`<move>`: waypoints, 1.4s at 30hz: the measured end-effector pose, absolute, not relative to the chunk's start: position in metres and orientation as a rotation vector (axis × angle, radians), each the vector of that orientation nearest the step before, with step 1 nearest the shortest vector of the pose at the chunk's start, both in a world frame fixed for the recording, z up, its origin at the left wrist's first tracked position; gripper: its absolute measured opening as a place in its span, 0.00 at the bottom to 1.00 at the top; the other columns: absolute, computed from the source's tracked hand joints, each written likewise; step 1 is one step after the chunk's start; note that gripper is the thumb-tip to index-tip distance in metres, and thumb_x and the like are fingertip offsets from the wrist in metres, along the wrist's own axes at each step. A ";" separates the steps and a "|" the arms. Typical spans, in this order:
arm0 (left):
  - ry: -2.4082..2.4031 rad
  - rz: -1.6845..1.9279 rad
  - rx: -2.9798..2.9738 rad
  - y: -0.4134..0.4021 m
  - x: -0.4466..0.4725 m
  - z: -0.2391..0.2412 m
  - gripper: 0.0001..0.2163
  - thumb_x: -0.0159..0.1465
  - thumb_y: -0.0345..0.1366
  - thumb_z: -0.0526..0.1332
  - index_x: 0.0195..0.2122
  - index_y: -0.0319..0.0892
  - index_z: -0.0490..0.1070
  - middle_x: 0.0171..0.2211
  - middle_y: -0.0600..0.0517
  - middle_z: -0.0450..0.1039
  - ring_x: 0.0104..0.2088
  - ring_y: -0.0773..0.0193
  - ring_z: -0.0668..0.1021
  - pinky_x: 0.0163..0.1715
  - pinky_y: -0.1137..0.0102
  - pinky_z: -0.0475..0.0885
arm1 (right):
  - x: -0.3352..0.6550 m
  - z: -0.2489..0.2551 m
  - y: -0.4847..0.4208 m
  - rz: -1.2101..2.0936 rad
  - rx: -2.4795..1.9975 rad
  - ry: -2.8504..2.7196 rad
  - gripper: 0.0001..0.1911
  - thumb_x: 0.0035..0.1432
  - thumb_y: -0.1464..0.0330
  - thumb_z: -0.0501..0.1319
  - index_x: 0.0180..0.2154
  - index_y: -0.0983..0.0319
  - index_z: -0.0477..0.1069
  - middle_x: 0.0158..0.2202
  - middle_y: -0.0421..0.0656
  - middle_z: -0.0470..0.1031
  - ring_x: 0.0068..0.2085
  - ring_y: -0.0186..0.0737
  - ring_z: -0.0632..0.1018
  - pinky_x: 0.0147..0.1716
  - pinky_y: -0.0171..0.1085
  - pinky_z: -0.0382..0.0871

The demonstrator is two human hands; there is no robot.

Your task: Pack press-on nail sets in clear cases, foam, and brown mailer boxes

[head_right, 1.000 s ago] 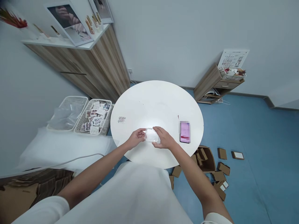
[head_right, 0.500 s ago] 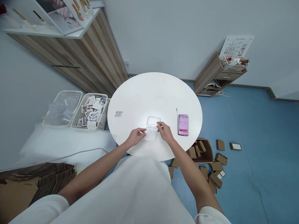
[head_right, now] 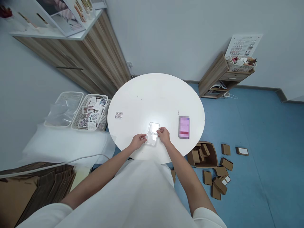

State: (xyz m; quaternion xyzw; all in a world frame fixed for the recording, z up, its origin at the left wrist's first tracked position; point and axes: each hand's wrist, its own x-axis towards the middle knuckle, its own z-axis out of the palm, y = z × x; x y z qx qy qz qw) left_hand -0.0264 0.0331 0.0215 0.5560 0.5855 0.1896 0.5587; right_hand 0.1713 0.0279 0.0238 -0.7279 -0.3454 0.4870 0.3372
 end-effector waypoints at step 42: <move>1.594 0.454 1.245 0.009 -0.004 0.019 0.20 0.54 0.29 0.55 0.49 0.39 0.66 0.41 0.46 0.68 0.37 0.64 0.72 0.42 0.66 0.66 | 0.147 -0.001 -0.045 1.295 -1.745 -0.921 0.29 0.46 0.71 0.52 0.53 0.59 0.55 0.52 0.49 0.62 0.47 0.41 0.70 0.41 0.42 0.70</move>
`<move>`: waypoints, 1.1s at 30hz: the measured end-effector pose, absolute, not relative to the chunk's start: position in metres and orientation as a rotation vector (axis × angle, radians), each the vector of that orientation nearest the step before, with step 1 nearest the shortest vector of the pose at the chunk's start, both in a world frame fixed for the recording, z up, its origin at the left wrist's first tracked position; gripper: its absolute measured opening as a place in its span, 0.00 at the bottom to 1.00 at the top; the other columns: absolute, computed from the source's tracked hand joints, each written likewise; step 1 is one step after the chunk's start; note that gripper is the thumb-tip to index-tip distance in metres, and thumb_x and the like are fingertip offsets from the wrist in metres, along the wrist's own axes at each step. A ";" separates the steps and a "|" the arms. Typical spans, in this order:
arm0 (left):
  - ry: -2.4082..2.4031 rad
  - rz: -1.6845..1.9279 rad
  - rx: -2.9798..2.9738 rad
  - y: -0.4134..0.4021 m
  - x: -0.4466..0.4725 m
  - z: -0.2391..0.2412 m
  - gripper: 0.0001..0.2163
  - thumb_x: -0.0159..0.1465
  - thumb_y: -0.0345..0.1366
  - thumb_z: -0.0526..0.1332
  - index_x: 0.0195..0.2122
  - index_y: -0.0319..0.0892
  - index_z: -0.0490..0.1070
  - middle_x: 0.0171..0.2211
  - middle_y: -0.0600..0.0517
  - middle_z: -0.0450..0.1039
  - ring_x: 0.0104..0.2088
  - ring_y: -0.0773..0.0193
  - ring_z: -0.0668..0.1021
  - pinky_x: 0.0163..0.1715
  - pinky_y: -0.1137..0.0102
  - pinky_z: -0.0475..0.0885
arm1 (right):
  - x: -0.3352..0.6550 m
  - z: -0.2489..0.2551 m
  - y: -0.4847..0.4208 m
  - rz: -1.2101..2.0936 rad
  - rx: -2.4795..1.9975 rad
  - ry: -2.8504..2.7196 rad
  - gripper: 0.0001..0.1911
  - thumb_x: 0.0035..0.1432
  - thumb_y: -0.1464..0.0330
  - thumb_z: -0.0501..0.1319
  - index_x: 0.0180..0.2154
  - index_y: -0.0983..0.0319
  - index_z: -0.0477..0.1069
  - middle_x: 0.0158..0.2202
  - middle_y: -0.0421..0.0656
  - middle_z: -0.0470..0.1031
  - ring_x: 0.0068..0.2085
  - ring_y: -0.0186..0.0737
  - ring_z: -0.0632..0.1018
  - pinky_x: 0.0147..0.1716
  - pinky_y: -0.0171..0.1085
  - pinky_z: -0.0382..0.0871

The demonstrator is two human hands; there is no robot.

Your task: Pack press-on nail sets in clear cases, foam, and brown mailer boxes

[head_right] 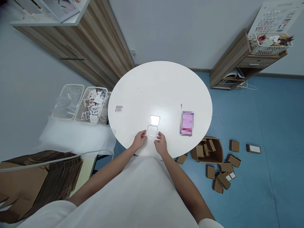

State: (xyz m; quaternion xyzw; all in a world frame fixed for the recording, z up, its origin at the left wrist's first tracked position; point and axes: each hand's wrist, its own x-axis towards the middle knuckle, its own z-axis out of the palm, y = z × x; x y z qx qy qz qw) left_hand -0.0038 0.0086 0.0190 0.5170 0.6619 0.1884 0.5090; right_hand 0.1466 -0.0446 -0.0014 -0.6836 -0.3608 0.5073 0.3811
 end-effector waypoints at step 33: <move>1.500 -0.020 2.325 0.228 -0.223 0.036 0.21 0.52 0.37 0.63 0.47 0.45 0.61 0.41 0.47 0.66 0.45 0.52 0.64 0.44 0.57 0.54 | -0.017 0.021 0.165 1.019 -1.854 -1.986 0.29 0.51 0.67 0.56 0.55 0.59 0.54 0.47 0.48 0.64 0.46 0.44 0.68 0.45 0.46 0.64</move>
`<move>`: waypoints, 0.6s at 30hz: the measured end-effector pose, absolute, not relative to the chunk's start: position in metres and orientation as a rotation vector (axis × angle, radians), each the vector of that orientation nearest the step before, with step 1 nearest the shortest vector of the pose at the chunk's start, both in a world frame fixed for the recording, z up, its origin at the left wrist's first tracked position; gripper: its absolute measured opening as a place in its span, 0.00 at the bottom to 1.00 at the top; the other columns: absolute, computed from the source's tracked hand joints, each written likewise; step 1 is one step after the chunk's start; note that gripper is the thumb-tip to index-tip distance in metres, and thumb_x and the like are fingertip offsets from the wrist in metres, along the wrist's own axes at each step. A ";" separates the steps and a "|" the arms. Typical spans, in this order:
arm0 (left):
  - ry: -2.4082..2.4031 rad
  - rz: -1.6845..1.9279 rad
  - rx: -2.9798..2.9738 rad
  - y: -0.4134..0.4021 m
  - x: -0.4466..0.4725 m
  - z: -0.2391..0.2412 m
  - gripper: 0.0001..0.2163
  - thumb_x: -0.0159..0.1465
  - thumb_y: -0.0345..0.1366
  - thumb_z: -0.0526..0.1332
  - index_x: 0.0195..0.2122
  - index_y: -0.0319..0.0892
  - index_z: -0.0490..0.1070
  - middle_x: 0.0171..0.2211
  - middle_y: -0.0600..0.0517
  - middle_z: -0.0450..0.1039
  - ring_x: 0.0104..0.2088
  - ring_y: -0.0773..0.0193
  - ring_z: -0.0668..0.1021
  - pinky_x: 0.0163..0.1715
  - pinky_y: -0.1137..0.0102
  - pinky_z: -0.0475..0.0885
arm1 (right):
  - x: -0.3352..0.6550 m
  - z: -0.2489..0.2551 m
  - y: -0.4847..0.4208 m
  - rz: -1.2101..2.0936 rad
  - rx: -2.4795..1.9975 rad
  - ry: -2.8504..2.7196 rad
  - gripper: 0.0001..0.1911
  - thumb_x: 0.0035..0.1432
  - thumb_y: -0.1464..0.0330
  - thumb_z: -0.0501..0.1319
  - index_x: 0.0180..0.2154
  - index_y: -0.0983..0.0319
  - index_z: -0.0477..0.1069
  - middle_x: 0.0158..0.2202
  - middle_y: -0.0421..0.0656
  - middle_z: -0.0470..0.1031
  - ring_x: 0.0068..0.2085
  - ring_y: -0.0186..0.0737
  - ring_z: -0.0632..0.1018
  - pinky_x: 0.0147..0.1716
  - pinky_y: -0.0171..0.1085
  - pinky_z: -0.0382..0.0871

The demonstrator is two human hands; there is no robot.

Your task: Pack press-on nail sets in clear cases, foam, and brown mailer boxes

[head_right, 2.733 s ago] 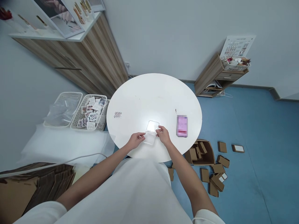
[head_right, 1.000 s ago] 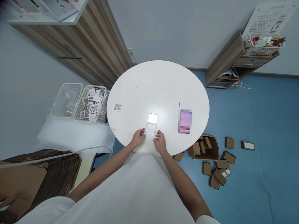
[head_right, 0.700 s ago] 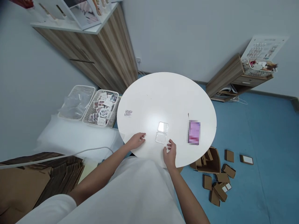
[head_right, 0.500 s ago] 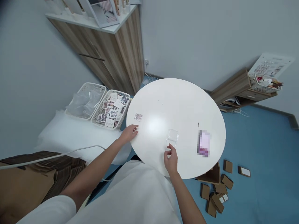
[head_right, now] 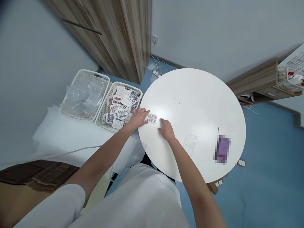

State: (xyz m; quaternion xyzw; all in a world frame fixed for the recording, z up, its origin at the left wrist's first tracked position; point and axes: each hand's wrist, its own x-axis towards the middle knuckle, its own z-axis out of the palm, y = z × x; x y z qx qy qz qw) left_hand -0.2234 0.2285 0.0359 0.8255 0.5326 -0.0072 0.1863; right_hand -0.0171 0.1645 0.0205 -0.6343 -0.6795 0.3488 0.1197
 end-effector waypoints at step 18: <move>1.456 0.032 2.313 0.217 -0.218 0.031 0.18 0.57 0.29 0.56 0.49 0.44 0.59 0.43 0.45 0.65 0.44 0.55 0.67 0.47 0.57 0.51 | -0.050 0.007 0.187 0.915 -2.091 -1.858 0.29 0.44 0.71 0.61 0.50 0.58 0.58 0.41 0.43 0.67 0.41 0.42 0.68 0.40 0.43 0.64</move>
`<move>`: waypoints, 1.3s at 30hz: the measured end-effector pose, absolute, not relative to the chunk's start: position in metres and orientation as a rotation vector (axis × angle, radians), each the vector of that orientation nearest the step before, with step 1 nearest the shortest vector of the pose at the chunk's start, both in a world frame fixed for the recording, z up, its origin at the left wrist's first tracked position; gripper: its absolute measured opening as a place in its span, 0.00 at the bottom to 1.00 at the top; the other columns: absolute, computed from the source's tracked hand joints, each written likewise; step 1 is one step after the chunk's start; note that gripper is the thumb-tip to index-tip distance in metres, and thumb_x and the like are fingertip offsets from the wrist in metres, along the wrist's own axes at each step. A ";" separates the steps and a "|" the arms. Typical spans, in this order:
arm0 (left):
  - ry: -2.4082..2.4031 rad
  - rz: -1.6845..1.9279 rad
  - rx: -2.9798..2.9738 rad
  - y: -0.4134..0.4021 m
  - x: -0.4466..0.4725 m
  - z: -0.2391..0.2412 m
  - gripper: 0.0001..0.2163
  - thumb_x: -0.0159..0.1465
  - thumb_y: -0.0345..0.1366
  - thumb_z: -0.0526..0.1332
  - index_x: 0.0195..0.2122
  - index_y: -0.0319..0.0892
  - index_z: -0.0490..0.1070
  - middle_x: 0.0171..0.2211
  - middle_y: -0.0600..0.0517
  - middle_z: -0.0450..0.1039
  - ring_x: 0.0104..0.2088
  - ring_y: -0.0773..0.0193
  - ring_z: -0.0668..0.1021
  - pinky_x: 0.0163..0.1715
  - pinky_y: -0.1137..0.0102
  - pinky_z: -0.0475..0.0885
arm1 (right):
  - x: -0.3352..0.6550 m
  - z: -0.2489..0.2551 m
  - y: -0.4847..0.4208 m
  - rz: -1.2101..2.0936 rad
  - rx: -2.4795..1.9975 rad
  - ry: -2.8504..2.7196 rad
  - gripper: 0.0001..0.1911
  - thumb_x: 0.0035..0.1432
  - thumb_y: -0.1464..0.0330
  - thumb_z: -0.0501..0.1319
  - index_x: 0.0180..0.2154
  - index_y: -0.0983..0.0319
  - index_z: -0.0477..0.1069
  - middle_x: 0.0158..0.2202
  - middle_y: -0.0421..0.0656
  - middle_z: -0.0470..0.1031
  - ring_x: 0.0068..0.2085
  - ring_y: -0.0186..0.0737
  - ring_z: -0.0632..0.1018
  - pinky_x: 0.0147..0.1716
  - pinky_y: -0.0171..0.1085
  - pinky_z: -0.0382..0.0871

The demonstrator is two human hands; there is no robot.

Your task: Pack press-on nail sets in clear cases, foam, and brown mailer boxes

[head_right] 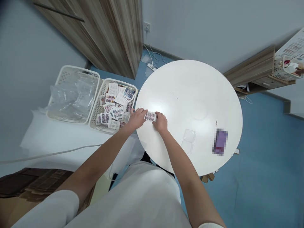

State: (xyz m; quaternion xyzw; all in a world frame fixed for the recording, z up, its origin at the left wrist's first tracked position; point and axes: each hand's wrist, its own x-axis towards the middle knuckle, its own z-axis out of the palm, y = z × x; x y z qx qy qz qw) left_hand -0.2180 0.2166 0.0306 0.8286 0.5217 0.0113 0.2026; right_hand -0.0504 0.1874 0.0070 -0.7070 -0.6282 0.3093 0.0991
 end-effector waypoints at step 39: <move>1.181 -0.104 2.357 0.032 -0.032 0.062 0.26 0.52 0.38 0.63 0.53 0.50 0.58 0.48 0.46 0.60 0.48 0.54 0.64 0.44 0.60 0.62 | 0.168 0.016 -0.040 0.860 -1.779 -1.837 0.31 0.46 0.61 0.62 0.53 0.55 0.58 0.51 0.48 0.60 0.53 0.52 0.61 0.49 0.53 0.60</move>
